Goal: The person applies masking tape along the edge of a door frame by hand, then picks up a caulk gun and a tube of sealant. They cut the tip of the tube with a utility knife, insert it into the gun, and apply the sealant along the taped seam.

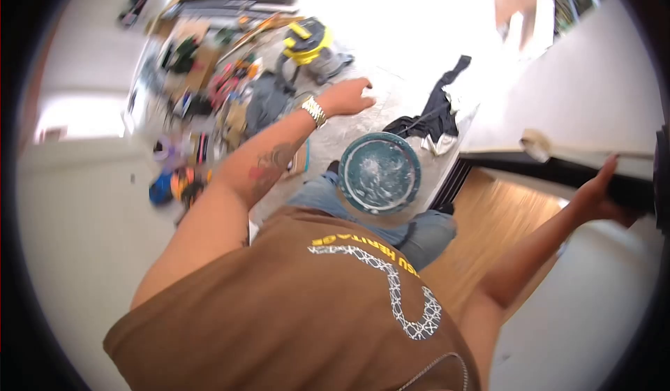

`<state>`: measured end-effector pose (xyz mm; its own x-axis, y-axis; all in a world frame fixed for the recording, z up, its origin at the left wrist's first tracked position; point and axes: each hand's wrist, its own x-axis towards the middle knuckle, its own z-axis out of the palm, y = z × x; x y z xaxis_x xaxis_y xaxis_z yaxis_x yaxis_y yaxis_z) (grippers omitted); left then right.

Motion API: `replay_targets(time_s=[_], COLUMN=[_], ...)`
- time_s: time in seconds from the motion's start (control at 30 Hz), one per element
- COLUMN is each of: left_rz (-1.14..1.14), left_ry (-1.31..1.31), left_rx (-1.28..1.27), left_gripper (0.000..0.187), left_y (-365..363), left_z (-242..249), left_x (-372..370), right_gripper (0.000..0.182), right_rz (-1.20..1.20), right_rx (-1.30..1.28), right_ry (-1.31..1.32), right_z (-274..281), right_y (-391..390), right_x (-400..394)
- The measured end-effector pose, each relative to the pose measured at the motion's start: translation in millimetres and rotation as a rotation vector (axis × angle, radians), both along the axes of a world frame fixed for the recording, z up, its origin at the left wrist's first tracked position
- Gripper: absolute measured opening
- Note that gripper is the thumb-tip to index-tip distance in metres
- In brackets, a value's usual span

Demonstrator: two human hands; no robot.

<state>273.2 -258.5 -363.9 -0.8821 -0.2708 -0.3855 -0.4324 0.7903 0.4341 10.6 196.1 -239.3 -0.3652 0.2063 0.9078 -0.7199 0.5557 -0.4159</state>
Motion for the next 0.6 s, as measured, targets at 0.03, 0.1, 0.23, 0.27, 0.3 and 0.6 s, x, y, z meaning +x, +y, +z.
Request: replay_targets(time_s=[0.03,0.1,0.23,0.27,0.3,0.6], left_rz=[-0.057,-0.141,-0.207,-0.186,-0.207,-0.074], left_ry=[-0.057,-0.067,-0.197,-0.195,-0.17,-0.096], left_rx=[0.05,0.16,0.315,0.459,0.526,0.629], left_gripper=[0.052,0.062,0.093,0.099,0.096,0.069], left_y=[-12,-42,-52,-47,-40,-16], left_z=[-26,-125,-273,-297,-306,-336], left_x=[5,26,89,99,101,102], right_gripper=[0.094,0.116,0.056,0.075,0.089,0.078], right_rz=[-0.05,-0.108,-0.411,-0.119,-0.421,-0.23], right_rx=[0.024,-0.006,0.079,-0.1,0.208,-0.089], right_ry=[0.069,-0.289,-0.432,-0.438,-0.412,-0.886], right_z=[-5,3,-3,10,19,-45], right_y=[15,8,64,28,24,24], right_x=[-13,1,-15,11,29,177])
